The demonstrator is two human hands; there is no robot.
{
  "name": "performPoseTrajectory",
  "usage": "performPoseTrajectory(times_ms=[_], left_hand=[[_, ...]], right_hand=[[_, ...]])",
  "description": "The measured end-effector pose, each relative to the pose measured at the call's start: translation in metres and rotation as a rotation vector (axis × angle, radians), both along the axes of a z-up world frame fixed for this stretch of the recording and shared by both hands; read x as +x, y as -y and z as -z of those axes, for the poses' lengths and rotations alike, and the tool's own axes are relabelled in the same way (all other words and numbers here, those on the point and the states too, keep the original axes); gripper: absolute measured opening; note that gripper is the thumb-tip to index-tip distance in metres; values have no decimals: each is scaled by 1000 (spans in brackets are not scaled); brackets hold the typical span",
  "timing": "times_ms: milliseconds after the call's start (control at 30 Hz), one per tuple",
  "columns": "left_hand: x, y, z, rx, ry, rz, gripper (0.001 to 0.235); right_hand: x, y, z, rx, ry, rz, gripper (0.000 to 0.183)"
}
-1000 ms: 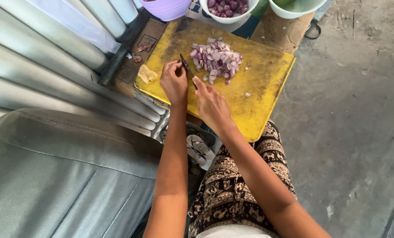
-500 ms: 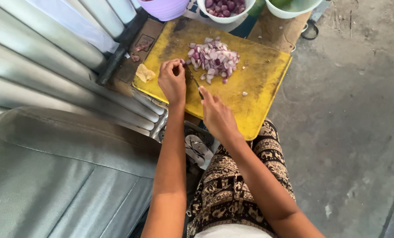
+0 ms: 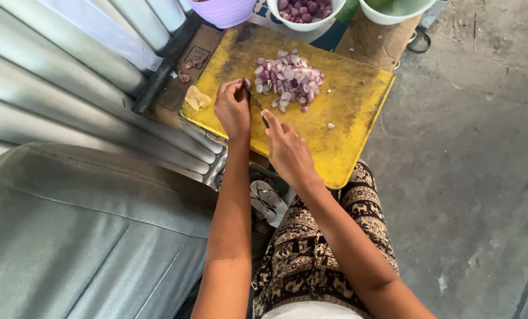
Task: The person dices a red onion on a yellow cutting board using a knife. They then transfer the diced onion into a purple bowl.
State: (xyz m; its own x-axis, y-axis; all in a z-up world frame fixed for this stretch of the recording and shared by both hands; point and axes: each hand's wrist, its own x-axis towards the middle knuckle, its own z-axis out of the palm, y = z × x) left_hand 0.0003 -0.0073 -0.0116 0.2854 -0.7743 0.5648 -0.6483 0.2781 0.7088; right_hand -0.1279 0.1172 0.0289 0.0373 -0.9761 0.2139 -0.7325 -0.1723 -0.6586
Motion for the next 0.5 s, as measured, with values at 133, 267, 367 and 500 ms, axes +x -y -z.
performPoseTrajectory(times_ms=[133,267,367,500], left_hand=[[1,1,2,5,4,7,6],[3,3,6,-9,23,3,6],[3,4,8,-24,34,7,7],[4,4,11,-44,33,14,7]], right_hand=[[0,3,3,7,2,-11,45],[0,9,2,-57,21,-32,43],[3,14,-3,-16,32,-30,43],[9,21,0,37,1,-28,46]])
